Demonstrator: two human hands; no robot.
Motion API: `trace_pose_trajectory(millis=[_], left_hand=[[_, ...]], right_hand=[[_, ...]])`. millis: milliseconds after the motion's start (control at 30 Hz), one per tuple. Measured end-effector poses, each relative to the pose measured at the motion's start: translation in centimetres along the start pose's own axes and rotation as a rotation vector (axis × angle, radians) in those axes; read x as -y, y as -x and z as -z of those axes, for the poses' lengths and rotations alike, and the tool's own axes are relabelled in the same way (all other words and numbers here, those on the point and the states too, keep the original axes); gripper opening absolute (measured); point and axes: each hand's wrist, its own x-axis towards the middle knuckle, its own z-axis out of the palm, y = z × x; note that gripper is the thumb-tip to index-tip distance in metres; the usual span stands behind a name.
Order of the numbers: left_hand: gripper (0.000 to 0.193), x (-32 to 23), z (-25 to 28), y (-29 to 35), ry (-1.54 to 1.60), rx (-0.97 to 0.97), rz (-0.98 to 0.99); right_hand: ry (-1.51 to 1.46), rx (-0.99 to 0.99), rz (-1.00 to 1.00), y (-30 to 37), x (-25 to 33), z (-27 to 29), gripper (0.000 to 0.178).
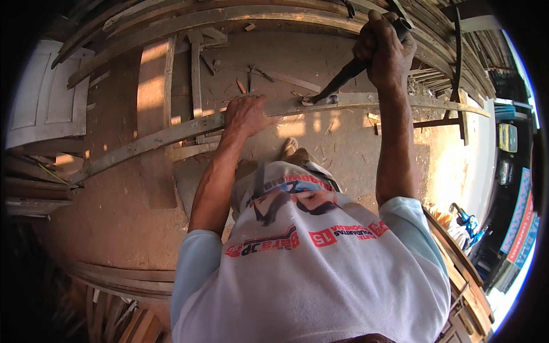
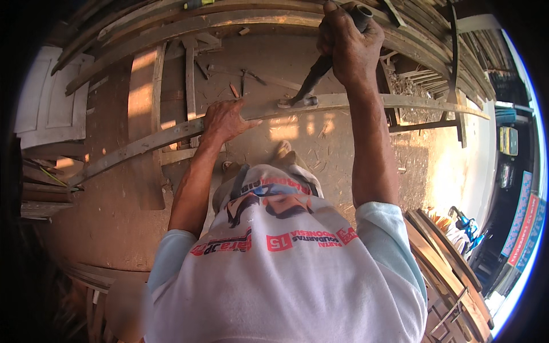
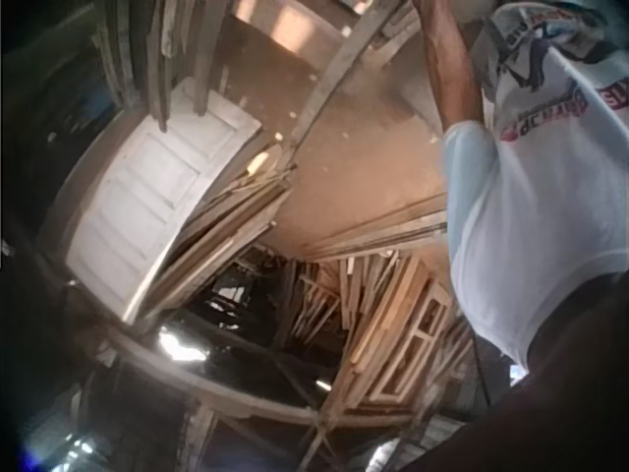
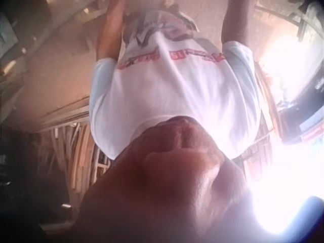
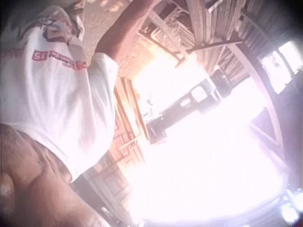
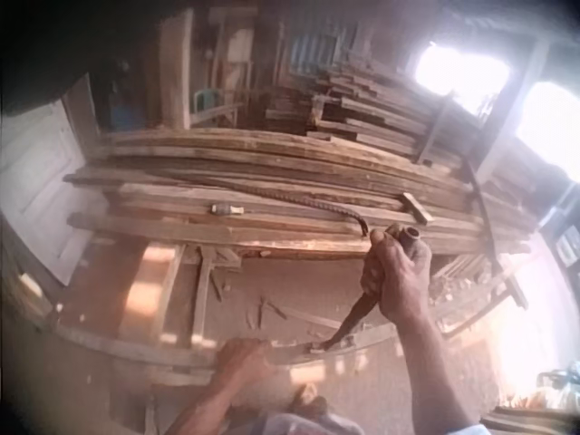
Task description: The person repeatedly strikes a wooden plank with a hammer while holding the plank with the other hand. The person adjusts the plank's position several times and continues hammering along its length.
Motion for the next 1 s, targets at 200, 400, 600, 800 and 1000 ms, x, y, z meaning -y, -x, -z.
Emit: trace_pose_trajectory(millis=[200, 400, 600, 800, 1000], left_hand=[[0.078, 1.6, -2.5, 0.6, 0.323, -0.144, -0.064], [0.077, -0.7, -1.0, -1.2, -0.043, -0.065, -0.037], [0.074, -0.8, -1.0, -0.3, 0.003, -0.019, 0.022], [0.075, -1.2, -1.6, -1.6, 0.0, -0.085, -0.02], [0.075, -1.8, -1.2, -0.5, -0.073, -0.047, 0.016]], right_hand=[[0.127, 0.038, 0.027, 2.7, 0.7, 1.2, 0.027], [0.073, 0.003, 0.057, 0.1, 2.0, 0.6, 0.026], [-0.029, 0.088, 0.099, 0.9, 1.9, 0.7, 0.028], [-0.08, -0.063, 0.02, -0.6, 1.7, 2.6, 0.024], [-0.239, 0.124, -0.036, 1.3, 0.8, 6.8, 0.024]])
